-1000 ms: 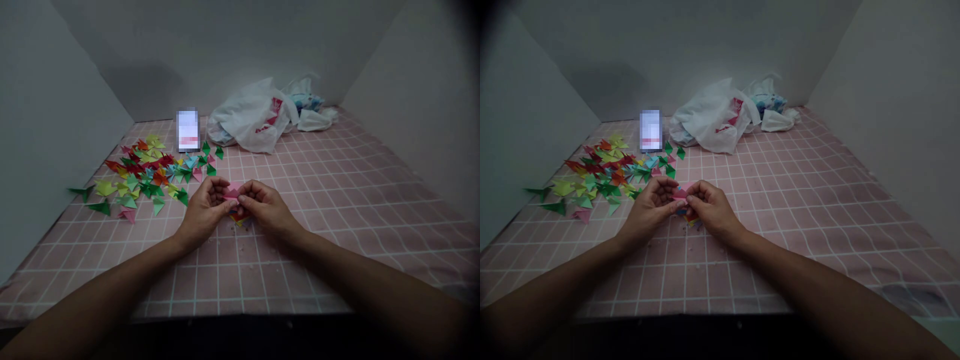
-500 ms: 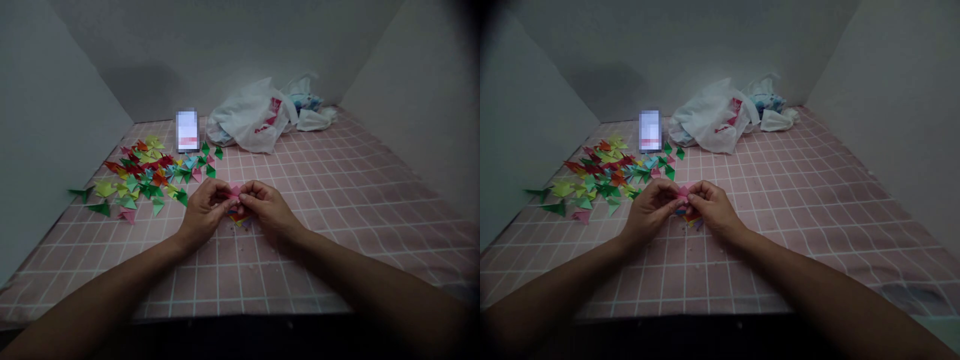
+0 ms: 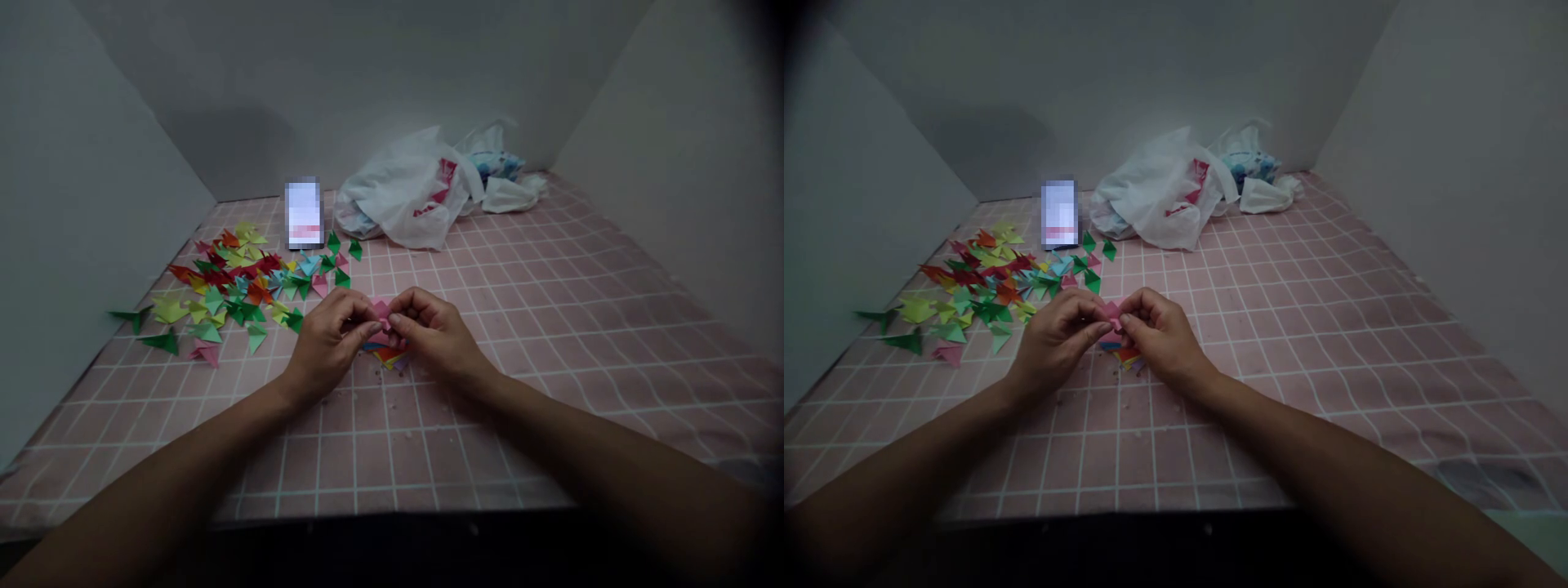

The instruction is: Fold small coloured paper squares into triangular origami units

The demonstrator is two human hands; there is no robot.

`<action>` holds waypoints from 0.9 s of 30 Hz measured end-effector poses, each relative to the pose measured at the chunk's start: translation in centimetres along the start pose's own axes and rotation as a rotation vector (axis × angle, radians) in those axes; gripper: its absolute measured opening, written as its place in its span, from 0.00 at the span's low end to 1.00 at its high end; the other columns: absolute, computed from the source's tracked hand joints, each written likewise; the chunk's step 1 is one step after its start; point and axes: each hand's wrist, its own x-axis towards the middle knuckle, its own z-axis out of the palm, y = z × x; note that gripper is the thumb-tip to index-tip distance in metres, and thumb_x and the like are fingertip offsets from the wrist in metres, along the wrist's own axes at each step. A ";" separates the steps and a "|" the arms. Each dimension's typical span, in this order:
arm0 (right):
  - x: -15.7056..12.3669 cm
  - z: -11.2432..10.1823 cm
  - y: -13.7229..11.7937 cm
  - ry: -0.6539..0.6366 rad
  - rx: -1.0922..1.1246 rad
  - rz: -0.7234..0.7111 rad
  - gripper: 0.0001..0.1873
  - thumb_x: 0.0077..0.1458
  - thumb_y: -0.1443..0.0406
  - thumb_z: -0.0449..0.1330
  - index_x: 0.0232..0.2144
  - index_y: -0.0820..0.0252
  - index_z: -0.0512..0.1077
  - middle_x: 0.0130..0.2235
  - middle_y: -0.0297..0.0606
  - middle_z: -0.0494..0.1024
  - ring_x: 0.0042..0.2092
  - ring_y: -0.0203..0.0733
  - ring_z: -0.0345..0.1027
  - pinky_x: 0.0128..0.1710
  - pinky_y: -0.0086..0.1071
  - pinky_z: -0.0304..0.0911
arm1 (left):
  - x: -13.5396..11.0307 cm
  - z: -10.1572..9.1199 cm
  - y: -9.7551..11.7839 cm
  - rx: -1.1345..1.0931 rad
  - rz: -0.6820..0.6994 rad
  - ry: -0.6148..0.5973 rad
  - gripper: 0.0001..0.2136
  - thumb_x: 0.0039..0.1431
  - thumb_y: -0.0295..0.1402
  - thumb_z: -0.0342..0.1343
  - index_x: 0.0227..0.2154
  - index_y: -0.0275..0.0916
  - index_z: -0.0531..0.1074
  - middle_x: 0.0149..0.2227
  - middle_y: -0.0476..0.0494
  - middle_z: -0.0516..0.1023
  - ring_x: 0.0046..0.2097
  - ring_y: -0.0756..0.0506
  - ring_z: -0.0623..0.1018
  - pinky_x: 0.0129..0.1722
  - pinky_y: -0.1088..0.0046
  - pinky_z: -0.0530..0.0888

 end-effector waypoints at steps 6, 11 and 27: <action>-0.2 0.4 -0.3 0.004 -0.015 -0.028 0.04 0.52 0.66 0.62 0.30 0.59 0.70 0.28 0.29 0.72 0.29 0.32 0.65 0.29 0.28 0.63 | 0.0 -0.2 0.5 0.001 -0.039 -0.029 0.06 0.59 0.23 0.62 0.29 0.37 0.72 0.36 0.45 0.74 0.39 0.47 0.75 0.36 0.73 0.72; -0.2 0.4 0.0 -0.013 -0.031 -0.053 0.02 0.52 0.67 0.61 0.29 0.58 0.70 0.28 0.29 0.72 0.29 0.32 0.65 0.30 0.29 0.62 | 0.0 -0.3 0.9 -0.004 -0.093 -0.049 0.05 0.58 0.22 0.61 0.29 0.37 0.73 0.34 0.44 0.75 0.37 0.47 0.75 0.35 0.72 0.72; -0.2 0.4 0.2 -0.022 -0.072 -0.108 0.07 0.53 0.63 0.64 0.31 0.57 0.68 0.31 0.31 0.72 0.33 0.35 0.68 0.35 0.32 0.67 | -0.3 0.2 0.3 -0.017 -0.074 0.107 0.05 0.58 0.27 0.64 0.29 0.40 0.73 0.34 0.46 0.74 0.37 0.47 0.75 0.35 0.71 0.74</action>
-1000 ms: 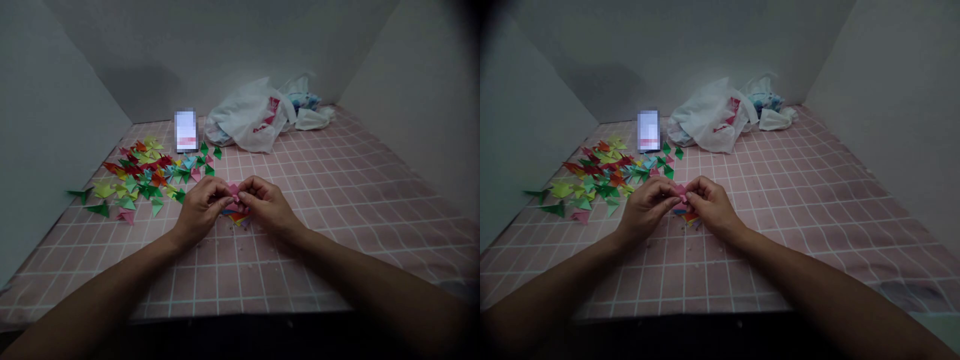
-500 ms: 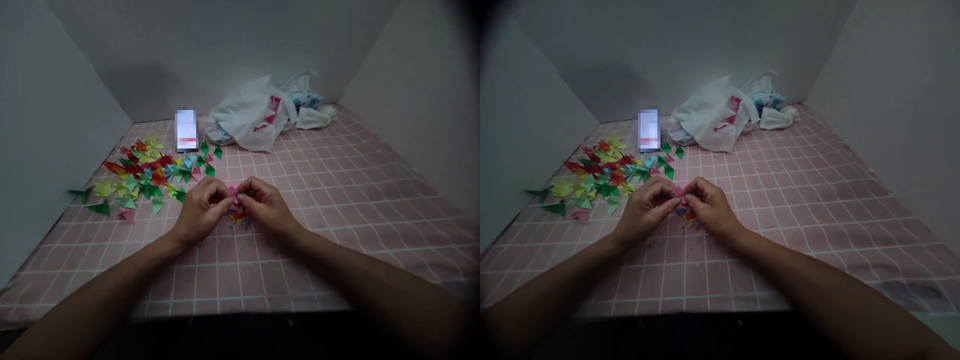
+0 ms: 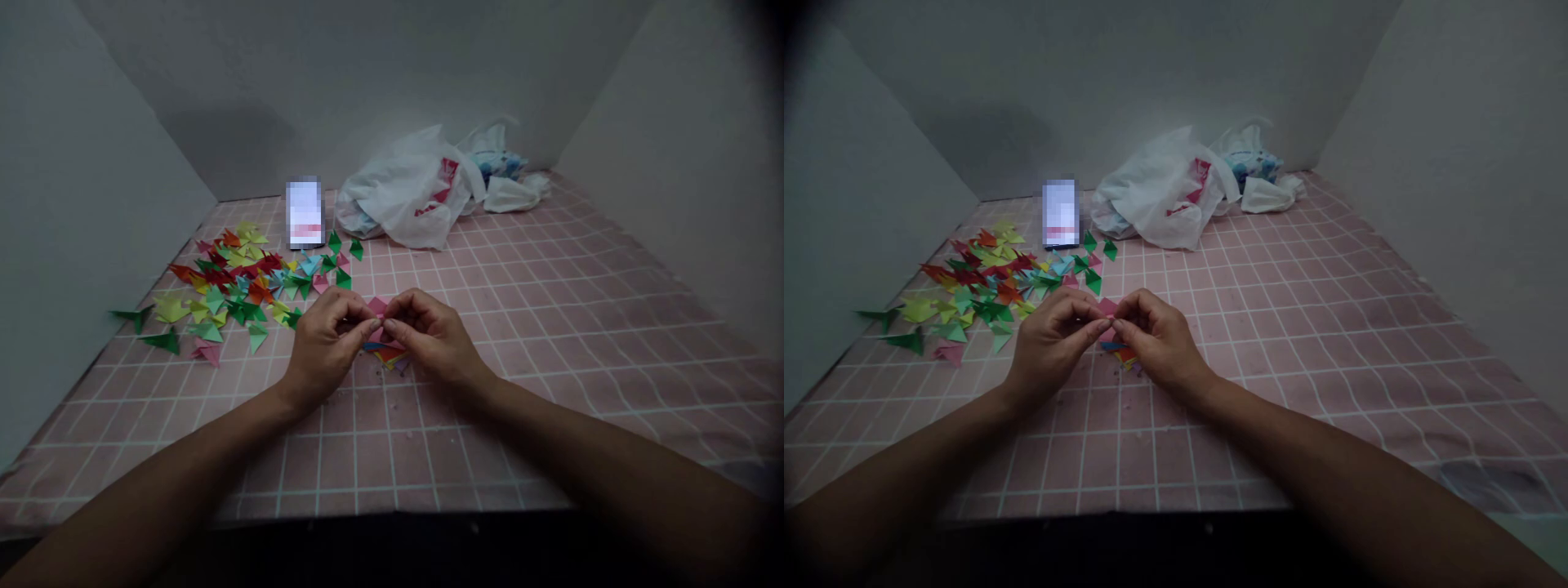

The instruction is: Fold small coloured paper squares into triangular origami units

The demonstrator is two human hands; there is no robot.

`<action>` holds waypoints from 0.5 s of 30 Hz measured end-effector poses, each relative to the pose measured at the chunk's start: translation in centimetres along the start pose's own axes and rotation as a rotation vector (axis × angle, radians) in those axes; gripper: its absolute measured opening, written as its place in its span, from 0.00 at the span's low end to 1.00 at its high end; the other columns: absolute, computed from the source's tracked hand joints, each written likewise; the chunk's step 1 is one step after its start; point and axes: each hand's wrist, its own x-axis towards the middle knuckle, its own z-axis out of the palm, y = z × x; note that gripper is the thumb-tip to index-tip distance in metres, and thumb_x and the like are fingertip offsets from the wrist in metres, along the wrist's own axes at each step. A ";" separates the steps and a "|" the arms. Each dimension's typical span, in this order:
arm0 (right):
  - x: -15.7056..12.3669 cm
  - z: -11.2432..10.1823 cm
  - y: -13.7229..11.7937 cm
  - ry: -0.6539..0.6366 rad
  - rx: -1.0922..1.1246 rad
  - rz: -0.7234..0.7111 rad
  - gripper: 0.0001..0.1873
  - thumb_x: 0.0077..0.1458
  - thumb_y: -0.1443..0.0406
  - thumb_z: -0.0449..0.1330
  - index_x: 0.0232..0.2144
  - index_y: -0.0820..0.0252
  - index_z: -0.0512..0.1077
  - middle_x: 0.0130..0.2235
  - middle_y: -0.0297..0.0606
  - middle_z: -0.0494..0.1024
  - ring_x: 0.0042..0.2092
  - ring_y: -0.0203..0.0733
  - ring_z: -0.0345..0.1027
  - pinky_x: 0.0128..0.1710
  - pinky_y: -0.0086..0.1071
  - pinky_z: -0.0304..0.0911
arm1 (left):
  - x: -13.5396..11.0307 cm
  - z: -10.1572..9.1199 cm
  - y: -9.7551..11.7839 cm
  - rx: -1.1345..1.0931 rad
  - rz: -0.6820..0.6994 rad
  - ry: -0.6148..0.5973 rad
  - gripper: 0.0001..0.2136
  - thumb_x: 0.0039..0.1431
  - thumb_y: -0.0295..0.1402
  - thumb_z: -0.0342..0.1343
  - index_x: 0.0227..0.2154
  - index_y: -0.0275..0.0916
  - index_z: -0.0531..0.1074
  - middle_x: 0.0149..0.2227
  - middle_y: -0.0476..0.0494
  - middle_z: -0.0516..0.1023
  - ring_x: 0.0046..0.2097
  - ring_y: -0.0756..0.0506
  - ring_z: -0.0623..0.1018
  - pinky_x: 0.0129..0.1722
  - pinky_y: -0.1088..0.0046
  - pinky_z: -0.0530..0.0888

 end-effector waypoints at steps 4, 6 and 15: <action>-0.2 0.0 0.0 0.043 -0.140 -0.033 0.05 0.54 0.64 0.64 0.30 0.57 0.71 0.32 0.33 0.73 0.34 0.37 0.67 0.36 0.34 0.65 | -0.1 0.0 0.0 0.065 0.066 0.019 0.05 0.59 0.27 0.63 0.30 0.40 0.73 0.35 0.46 0.74 0.38 0.47 0.76 0.36 0.71 0.75; -0.3 0.0 0.0 0.072 -0.204 -0.049 0.05 0.55 0.64 0.63 0.29 0.58 0.71 0.31 0.33 0.73 0.34 0.37 0.66 0.35 0.34 0.64 | -0.1 0.1 0.1 0.096 0.106 0.012 0.04 0.60 0.26 0.62 0.32 0.40 0.74 0.36 0.46 0.75 0.39 0.47 0.76 0.37 0.71 0.75; -0.4 -0.1 -0.3 0.112 -0.202 -0.039 0.05 0.55 0.65 0.61 0.29 0.58 0.69 0.29 0.33 0.71 0.31 0.37 0.66 0.33 0.35 0.61 | -0.2 0.1 0.1 0.127 0.129 0.059 0.03 0.62 0.26 0.61 0.34 0.39 0.73 0.40 0.44 0.73 0.44 0.46 0.75 0.43 0.67 0.75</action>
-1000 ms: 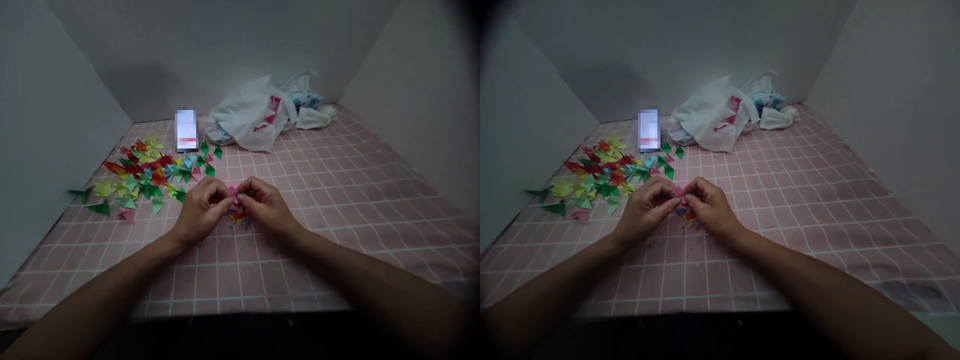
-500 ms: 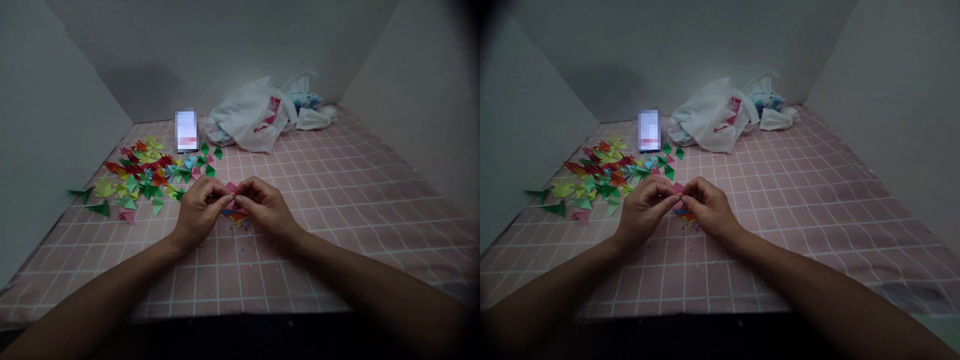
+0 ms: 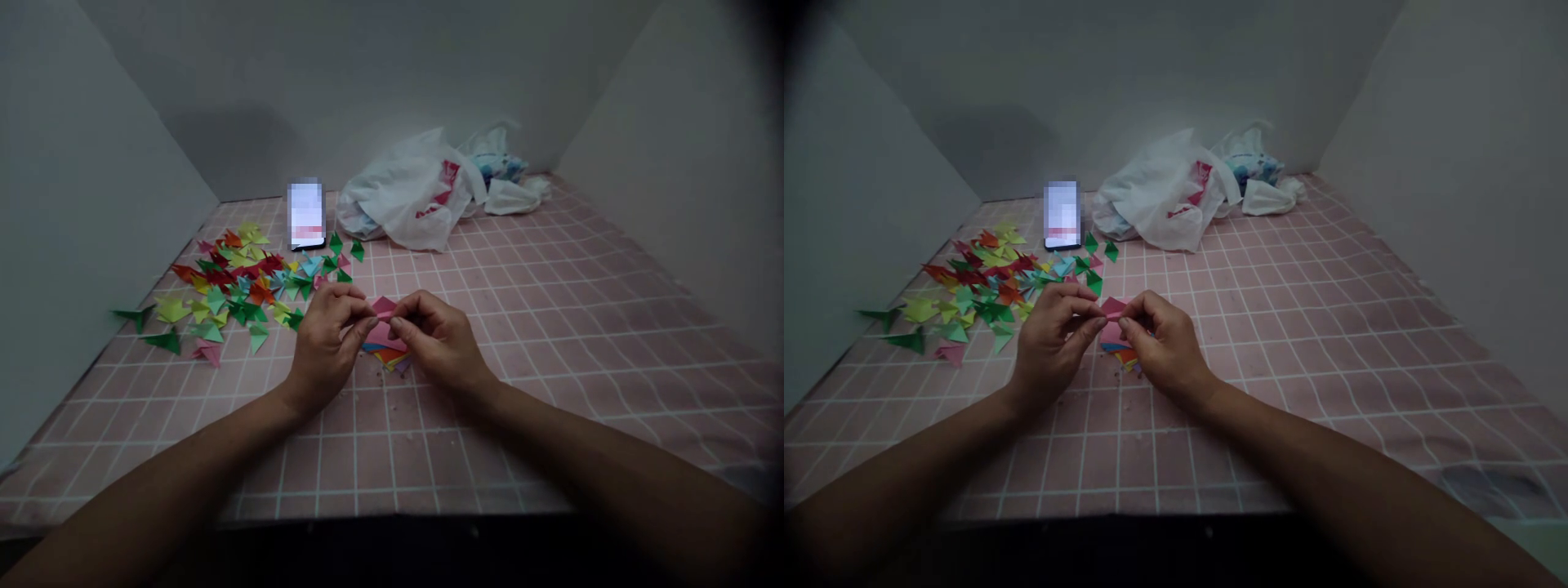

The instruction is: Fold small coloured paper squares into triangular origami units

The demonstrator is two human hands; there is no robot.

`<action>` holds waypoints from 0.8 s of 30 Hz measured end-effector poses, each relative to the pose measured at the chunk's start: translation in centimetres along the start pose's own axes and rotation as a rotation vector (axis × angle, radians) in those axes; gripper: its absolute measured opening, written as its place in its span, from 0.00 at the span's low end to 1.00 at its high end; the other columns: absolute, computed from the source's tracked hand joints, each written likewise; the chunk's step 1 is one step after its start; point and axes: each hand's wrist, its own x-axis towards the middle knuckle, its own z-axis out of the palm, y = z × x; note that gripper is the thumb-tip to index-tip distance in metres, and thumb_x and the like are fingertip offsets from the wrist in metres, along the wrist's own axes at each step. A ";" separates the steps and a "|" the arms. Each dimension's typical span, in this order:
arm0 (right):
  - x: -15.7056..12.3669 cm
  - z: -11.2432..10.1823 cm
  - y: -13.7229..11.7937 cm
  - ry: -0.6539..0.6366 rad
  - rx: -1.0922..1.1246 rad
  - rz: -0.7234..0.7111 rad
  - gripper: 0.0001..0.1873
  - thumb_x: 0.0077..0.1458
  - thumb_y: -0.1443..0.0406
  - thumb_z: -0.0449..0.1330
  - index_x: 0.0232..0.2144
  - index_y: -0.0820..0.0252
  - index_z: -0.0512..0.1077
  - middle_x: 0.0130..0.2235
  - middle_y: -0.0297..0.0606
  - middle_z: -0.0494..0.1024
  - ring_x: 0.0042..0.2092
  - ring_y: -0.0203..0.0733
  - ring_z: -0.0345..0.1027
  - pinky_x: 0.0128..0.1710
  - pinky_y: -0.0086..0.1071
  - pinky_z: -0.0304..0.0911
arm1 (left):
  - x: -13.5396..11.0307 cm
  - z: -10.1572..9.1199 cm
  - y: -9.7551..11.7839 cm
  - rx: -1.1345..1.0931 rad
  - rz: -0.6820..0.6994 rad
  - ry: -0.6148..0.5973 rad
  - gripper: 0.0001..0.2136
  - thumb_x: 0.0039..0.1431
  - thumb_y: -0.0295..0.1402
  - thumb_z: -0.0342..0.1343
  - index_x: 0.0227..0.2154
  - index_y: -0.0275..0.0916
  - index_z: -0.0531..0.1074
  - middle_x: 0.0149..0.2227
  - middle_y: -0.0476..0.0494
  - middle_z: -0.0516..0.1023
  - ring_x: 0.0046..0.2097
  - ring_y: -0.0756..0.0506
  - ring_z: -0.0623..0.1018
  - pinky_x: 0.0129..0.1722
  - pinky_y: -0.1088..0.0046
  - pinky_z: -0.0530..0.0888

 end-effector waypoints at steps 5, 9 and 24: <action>0.0 0.1 -0.1 0.019 -0.016 0.006 0.06 0.55 0.64 0.61 0.27 0.58 0.67 0.28 0.32 0.70 0.30 0.36 0.64 0.33 0.34 0.60 | -0.4 0.3 0.1 -0.189 -0.185 -0.061 0.02 0.62 0.28 0.60 0.35 0.41 0.74 0.33 0.48 0.75 0.35 0.49 0.76 0.35 0.71 0.76; 0.0 0.1 -0.2 0.000 0.016 0.038 0.07 0.54 0.62 0.61 0.27 0.57 0.67 0.28 0.32 0.70 0.30 0.36 0.64 0.32 0.34 0.61 | -0.7 0.5 0.2 -0.253 -0.276 -0.106 0.01 0.62 0.29 0.61 0.35 0.40 0.75 0.32 0.47 0.80 0.34 0.48 0.79 0.35 0.71 0.77; -0.6 0.3 -0.3 0.058 -0.103 -0.025 0.06 0.56 0.65 0.59 0.27 0.57 0.67 0.26 0.31 0.70 0.28 0.36 0.64 0.30 0.33 0.60 | -0.5 0.1 0.7 -0.127 -0.200 -0.070 0.06 0.61 0.33 0.63 0.31 0.39 0.74 0.30 0.47 0.79 0.31 0.49 0.78 0.31 0.73 0.75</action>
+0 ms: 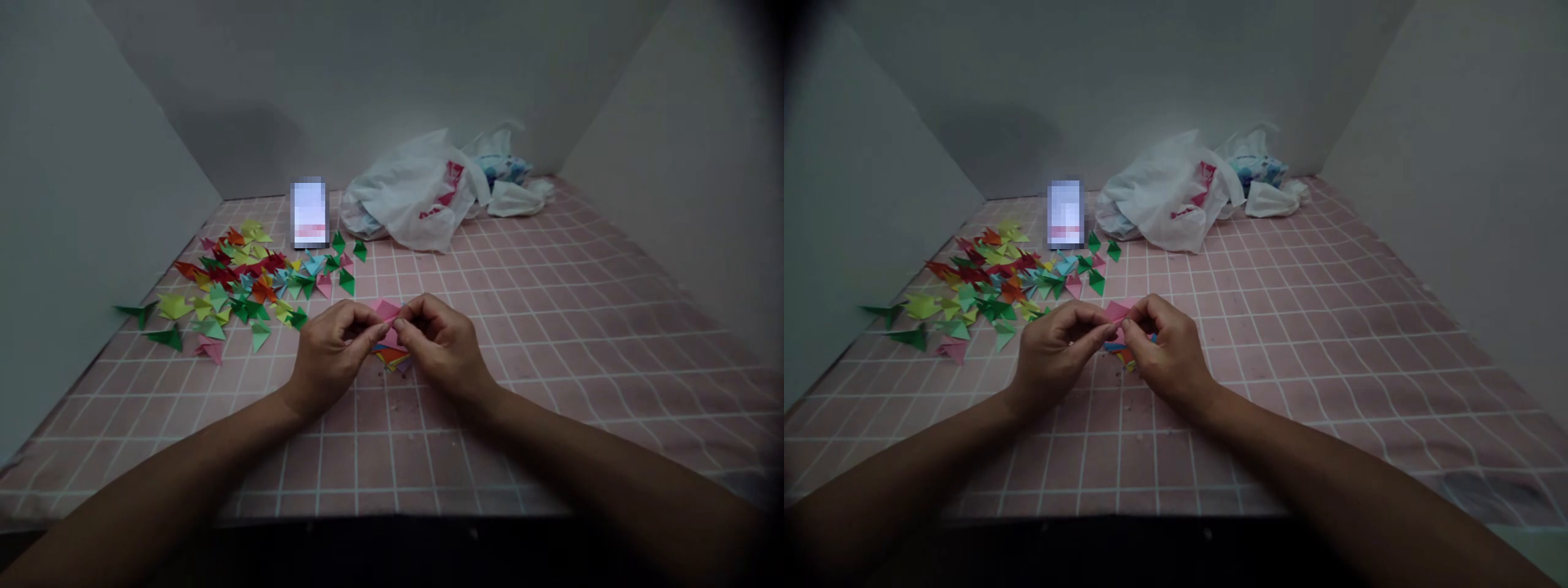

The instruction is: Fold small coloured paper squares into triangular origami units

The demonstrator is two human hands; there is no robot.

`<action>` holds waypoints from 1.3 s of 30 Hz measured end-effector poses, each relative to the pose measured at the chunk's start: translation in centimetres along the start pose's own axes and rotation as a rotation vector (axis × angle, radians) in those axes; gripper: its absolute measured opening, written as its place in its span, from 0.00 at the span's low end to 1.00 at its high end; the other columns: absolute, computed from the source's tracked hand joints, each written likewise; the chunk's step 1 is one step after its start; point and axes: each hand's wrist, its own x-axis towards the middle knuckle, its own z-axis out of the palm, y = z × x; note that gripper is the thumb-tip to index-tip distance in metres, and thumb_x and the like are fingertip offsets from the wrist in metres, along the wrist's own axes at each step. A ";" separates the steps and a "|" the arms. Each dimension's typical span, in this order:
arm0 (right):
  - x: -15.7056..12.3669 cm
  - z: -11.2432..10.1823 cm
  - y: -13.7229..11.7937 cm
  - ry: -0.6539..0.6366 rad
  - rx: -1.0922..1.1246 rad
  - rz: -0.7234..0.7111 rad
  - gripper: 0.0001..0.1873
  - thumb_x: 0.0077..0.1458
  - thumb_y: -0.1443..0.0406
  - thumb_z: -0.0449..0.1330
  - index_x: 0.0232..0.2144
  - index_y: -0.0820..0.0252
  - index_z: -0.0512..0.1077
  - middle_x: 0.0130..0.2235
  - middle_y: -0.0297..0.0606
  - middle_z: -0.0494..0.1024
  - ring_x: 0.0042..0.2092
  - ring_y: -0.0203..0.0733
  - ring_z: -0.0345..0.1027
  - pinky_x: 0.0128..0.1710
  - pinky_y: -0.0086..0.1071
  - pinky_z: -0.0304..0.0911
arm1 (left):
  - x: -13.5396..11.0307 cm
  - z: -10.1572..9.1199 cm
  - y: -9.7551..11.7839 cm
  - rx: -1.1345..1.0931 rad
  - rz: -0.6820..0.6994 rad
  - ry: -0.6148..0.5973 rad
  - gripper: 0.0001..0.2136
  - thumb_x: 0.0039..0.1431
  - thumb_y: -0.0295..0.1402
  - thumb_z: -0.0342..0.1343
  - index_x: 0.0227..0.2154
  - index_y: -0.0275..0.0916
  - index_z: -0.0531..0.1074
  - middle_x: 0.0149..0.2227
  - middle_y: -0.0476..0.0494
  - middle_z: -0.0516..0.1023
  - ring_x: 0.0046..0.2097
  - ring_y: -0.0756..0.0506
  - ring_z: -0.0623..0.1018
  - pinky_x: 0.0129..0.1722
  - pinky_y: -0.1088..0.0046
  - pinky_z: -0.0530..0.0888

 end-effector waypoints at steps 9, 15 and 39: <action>-0.1 0.2 -0.1 0.020 -0.011 0.019 0.08 0.53 0.66 0.60 0.24 0.56 0.66 0.24 0.30 0.70 0.27 0.35 0.63 0.27 0.31 0.58 | 0.0 0.0 0.0 -0.043 -0.016 -0.015 0.05 0.60 0.31 0.63 0.30 0.38 0.74 0.30 0.46 0.79 0.31 0.49 0.78 0.30 0.73 0.76; -0.1 0.2 0.0 0.021 0.007 0.066 0.07 0.53 0.65 0.61 0.25 0.57 0.67 0.24 0.31 0.71 0.27 0.36 0.64 0.28 0.32 0.59 | -0.1 0.3 0.0 -0.155 -0.120 -0.008 0.06 0.59 0.32 0.63 0.28 0.38 0.74 0.29 0.47 0.79 0.29 0.50 0.78 0.28 0.74 0.76; 0.1 0.4 0.4 0.047 0.401 0.191 0.10 0.52 0.64 0.64 0.33 0.56 0.65 0.26 0.27 0.73 0.27 0.32 0.67 0.30 0.30 0.64 | 0.6 0.5 0.4 -0.527 -0.437 0.068 0.14 0.47 0.30 0.68 0.30 0.39 0.66 0.28 0.55 0.72 0.28 0.53 0.76 0.30 0.79 0.75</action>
